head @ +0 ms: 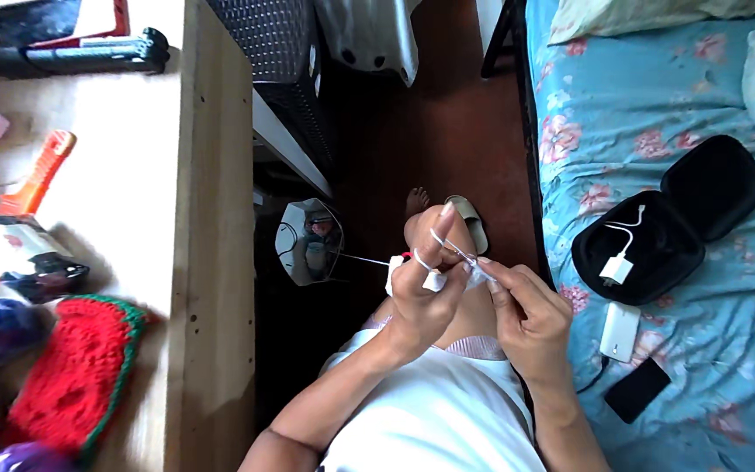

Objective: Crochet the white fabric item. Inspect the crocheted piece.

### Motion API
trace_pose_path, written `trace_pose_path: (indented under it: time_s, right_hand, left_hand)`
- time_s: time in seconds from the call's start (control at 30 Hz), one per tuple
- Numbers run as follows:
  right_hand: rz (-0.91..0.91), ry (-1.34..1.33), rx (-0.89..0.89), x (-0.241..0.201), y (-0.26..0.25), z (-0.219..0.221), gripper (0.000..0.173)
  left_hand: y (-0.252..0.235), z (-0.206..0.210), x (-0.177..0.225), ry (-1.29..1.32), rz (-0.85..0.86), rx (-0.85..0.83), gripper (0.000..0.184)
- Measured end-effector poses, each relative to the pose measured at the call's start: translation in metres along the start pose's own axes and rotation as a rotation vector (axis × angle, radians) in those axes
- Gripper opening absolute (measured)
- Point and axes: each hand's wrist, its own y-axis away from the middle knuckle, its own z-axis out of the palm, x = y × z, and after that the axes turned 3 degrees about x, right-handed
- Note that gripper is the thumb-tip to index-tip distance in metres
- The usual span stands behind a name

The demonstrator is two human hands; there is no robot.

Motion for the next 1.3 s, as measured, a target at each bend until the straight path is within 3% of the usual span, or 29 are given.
trace_pose_path:
  time_s: [0.1,0.17,0.27,0.33,0.53,0.7,0.93,1.3]
  right_hand:
    - [-0.026,0.129,-0.013,-0.013,-0.011,-0.005,0.026]
    - [0.088,-0.059,-0.02,-0.017,-0.012,-0.001,0.023]
    - [0.396,-0.667,0.011,-0.018,-0.012,0.005,0.024]
    - [0.483,-0.787,0.076,-0.019,-0.008,0.012,0.024]
    - [0.139,-0.168,0.232,-0.014,0.008,0.028,0.011]
    - [0.003,0.115,0.246,-0.012,0.01,0.028,0.015]
    - [-0.119,0.192,0.212,-0.005,0.006,0.022,0.018]
    - [-0.141,0.089,0.16,0.0,0.005,0.018,0.02]
  left_hand:
    - [0.004,0.003,-0.006,-0.136,0.224,0.026,0.044]
    - [0.005,0.002,-0.008,-0.153,0.281,0.058,0.035]
    - [0.001,0.001,0.0,0.019,0.173,0.094,0.045]
    - [-0.002,0.002,0.007,0.177,0.02,0.138,0.06]
    - [-0.005,0.003,0.005,0.317,-0.142,0.187,0.068]
    - [-0.011,-0.003,0.008,0.337,-0.239,0.2,0.064]
    - [-0.023,-0.017,0.012,0.279,-0.359,0.103,0.058]
    - [-0.031,-0.03,0.013,0.415,-0.604,0.021,0.052]
